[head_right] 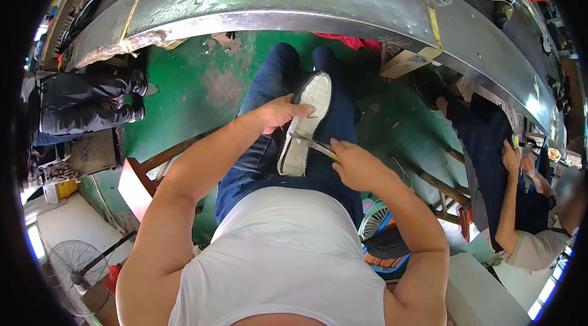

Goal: Manual shoe lasting and assembly on a production line using pliers.

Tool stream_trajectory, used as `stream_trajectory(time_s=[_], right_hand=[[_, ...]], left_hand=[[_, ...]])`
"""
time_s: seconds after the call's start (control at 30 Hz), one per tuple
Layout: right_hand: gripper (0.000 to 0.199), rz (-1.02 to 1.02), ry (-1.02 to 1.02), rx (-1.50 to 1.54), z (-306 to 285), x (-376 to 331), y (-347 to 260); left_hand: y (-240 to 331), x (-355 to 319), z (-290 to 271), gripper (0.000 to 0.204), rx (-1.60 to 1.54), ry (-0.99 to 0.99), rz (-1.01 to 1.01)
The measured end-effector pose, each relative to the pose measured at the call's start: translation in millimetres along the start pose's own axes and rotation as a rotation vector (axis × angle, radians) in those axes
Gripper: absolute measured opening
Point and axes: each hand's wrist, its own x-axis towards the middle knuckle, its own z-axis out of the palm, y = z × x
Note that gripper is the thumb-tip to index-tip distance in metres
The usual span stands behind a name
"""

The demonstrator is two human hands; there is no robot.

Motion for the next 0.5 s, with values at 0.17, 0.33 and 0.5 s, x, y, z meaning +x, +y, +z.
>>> stream_trajectory(time_s=[0.17, 0.33, 0.5], right_hand=[[0.033, 0.016, -0.04, -0.443, -16, 21, -54], [0.021, 0.081, -0.222, -0.192, -16, 34, -34], [0.025, 0.119, -0.031, 0.189, 36, 29, -5]], left_hand=[[-2, -5, 7, 0.061, -0.002, 0.047, 0.009], [-13, -15, 3, 0.064, -0.086, 0.091, -0.022], [-27, -39, -18, 0.076, -0.38, -0.338, 0.245]])
